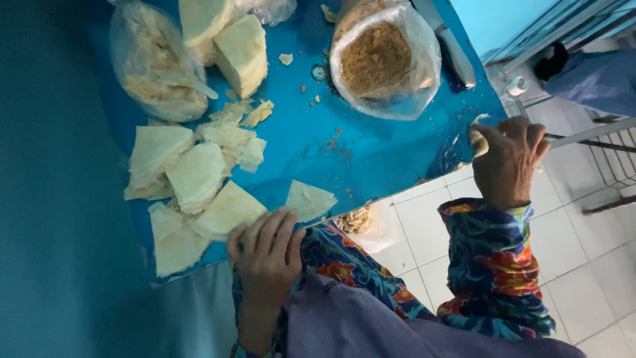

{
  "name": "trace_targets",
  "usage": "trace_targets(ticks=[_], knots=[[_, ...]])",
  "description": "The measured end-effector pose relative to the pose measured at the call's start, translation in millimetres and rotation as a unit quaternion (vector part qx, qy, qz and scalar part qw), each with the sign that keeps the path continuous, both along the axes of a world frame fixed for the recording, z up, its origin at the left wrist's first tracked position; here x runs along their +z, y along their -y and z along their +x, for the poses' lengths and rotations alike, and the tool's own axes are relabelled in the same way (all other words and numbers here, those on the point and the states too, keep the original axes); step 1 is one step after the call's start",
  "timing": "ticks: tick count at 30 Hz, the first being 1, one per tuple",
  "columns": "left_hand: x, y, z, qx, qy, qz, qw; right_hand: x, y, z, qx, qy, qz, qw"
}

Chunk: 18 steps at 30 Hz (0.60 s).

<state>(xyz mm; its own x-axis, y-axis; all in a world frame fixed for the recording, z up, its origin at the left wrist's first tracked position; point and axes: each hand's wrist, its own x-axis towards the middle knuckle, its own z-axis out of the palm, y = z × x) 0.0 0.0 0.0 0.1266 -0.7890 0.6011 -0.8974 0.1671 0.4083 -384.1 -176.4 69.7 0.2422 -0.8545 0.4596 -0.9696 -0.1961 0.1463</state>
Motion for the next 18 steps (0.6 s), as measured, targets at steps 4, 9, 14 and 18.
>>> trace_targets(ticks=[4,9,14,18], knots=[[-3,2,2,0.002,0.006,-0.02,1.0,-21,-1,3,-0.03,-0.078,-0.022,0.996],[-3,-3,3,-0.011,-0.014,-0.015,1.0,1,-10,26,0.016,0.022,0.034,0.999],[-7,0,7,-0.015,-0.024,-0.035,0.999,21,-29,112,0.262,0.21,0.14,0.931],[-12,0,6,-0.007,-0.029,-0.044,0.999,14,-46,186,0.392,0.229,0.245,0.857]])
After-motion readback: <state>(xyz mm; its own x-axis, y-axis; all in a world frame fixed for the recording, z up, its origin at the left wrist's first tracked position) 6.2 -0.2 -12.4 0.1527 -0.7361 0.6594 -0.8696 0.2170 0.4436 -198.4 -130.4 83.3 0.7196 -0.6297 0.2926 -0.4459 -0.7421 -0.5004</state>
